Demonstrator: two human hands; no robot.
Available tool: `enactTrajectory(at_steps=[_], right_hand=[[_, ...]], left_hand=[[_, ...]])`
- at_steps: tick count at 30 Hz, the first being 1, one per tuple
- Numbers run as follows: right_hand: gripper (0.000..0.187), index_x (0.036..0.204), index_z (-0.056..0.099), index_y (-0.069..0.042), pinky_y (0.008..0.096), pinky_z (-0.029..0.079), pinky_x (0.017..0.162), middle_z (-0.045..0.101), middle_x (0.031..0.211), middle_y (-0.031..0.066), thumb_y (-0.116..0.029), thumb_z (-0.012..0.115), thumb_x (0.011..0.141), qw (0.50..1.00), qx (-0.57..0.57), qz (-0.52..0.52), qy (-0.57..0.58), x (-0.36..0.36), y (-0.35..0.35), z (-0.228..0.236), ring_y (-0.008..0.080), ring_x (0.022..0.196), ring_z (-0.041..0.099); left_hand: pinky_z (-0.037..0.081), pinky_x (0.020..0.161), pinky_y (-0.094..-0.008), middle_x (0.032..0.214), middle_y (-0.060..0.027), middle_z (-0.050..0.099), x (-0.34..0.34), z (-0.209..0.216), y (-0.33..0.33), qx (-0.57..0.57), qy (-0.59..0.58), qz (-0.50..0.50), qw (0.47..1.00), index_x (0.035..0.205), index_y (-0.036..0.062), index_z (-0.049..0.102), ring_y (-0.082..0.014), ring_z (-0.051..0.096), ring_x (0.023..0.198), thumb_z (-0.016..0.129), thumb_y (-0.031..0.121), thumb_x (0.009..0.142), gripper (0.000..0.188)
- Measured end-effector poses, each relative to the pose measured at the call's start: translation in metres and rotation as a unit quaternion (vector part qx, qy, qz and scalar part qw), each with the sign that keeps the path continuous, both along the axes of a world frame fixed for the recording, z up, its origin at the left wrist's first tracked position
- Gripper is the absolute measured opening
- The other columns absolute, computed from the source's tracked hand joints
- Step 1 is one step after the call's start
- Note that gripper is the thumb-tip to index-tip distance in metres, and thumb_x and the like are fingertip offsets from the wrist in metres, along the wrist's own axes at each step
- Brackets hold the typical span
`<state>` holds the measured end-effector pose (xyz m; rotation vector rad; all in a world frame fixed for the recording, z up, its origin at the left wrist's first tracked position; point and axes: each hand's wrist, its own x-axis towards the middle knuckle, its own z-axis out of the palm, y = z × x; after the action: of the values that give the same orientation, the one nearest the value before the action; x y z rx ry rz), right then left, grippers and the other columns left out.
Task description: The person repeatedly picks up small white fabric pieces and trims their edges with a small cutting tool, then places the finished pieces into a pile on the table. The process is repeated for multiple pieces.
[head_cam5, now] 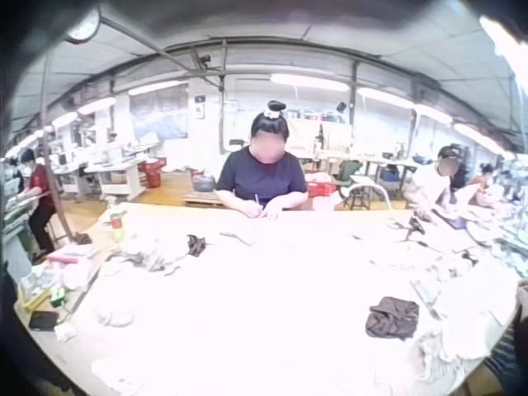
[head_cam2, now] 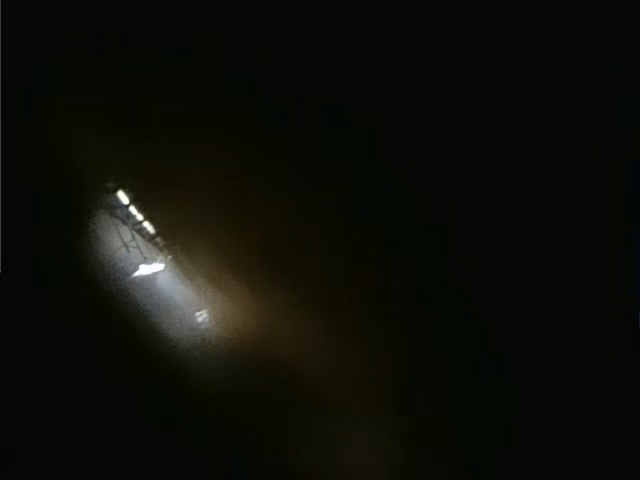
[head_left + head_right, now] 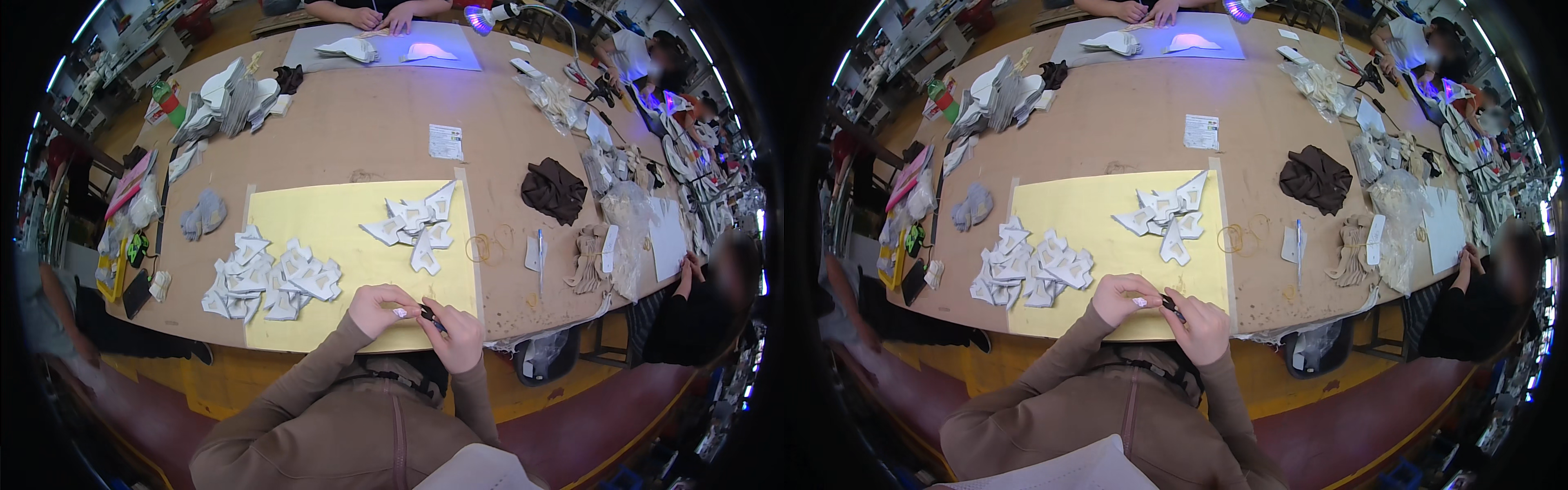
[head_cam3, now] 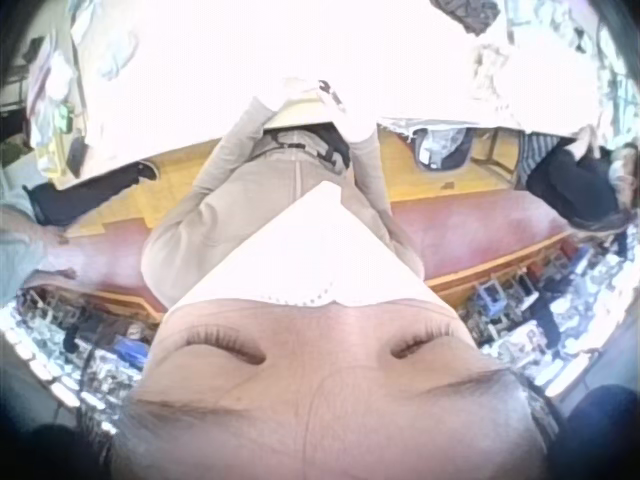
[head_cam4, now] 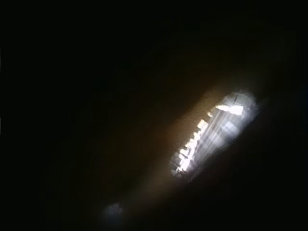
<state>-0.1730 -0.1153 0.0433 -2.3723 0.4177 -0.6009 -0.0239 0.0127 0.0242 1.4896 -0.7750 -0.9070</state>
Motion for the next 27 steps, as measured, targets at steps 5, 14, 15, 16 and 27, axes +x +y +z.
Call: enactTrajectory(at_steps=[5, 14, 15, 16, 27], right_hand=[[0.028, 0.105, 0.071, -0.005, 0.0343, 0.048, 0.056, 0.062, 0.070, 0.0098, -0.009, 0.077, 0.078, 0.999, 0.031, -0.008, 0.003, 0.018, -0.014, -0.017, 0.0239, 0.060, 0.062], [0.029, 0.109, 0.066, 0.001, 0.0291, 0.049, 0.062, 0.060, 0.081, 0.0098, -0.007, 0.075, 0.082, 0.986, 0.050, -0.156, 0.024, 0.065, -0.027, -0.053, 0.0219, 0.071, 0.062], [0.027, 0.107, 0.066, 0.001, 0.0284, 0.048, 0.063, 0.060, 0.081, 0.0093, -0.006, 0.074, 0.082, 0.987, 0.081, -0.135, 0.020, 0.066, -0.025, -0.053, 0.0203, 0.069, 0.061], [0.025, 0.106, 0.066, 0.002, 0.0276, 0.047, 0.063, 0.060, 0.081, 0.0088, -0.006, 0.074, 0.083, 0.987, 0.109, -0.114, 0.017, 0.065, -0.024, -0.053, 0.0187, 0.068, 0.059], [0.032, 0.109, 0.068, 0.001, 0.0307, 0.053, 0.069, 0.067, 0.095, 0.0123, -0.002, 0.075, 0.079, 0.991, 0.131, -0.011, -0.034, 0.051, 0.003, 0.037, 0.0238, 0.079, 0.068]], left_hand=[[0.051, 0.076, -0.0268, 0.086, -0.0070, 0.073, 0.039, -0.006, 0.022, 0.001, 0.025, 0.169, 0.985, 0.090, -0.0009, 0.074, -0.0112, 0.065, 0.077, 0.067, 0.005, 0.087, 0.010], [0.050, 0.080, -0.0305, 0.095, -0.0107, 0.073, 0.065, -0.016, 0.079, -0.014, 0.065, 0.099, 0.993, 0.087, -0.0016, 0.070, -0.0159, 0.065, 0.085, 0.061, 0.009, 0.095, 0.016], [0.050, 0.083, -0.0317, 0.098, -0.0112, 0.072, 0.053, -0.015, 0.071, 0.001, 0.062, 0.128, 0.990, 0.088, -0.0014, 0.070, -0.0172, 0.066, 0.088, 0.062, 0.010, 0.094, 0.015], [0.048, 0.090, -0.0333, 0.113, -0.0131, 0.069, 0.044, -0.014, 0.062, 0.032, -0.030, 0.142, 0.989, 0.105, -0.0011, 0.067, -0.0204, 0.063, 0.097, 0.067, 0.013, 0.090, 0.021], [0.051, 0.080, -0.0245, 0.093, -0.0071, 0.068, 0.025, 0.003, 0.025, -0.012, 0.038, 0.098, 0.994, 0.123, 0.0001, 0.061, -0.0098, 0.062, 0.085, 0.067, 0.003, 0.090, 0.034]])
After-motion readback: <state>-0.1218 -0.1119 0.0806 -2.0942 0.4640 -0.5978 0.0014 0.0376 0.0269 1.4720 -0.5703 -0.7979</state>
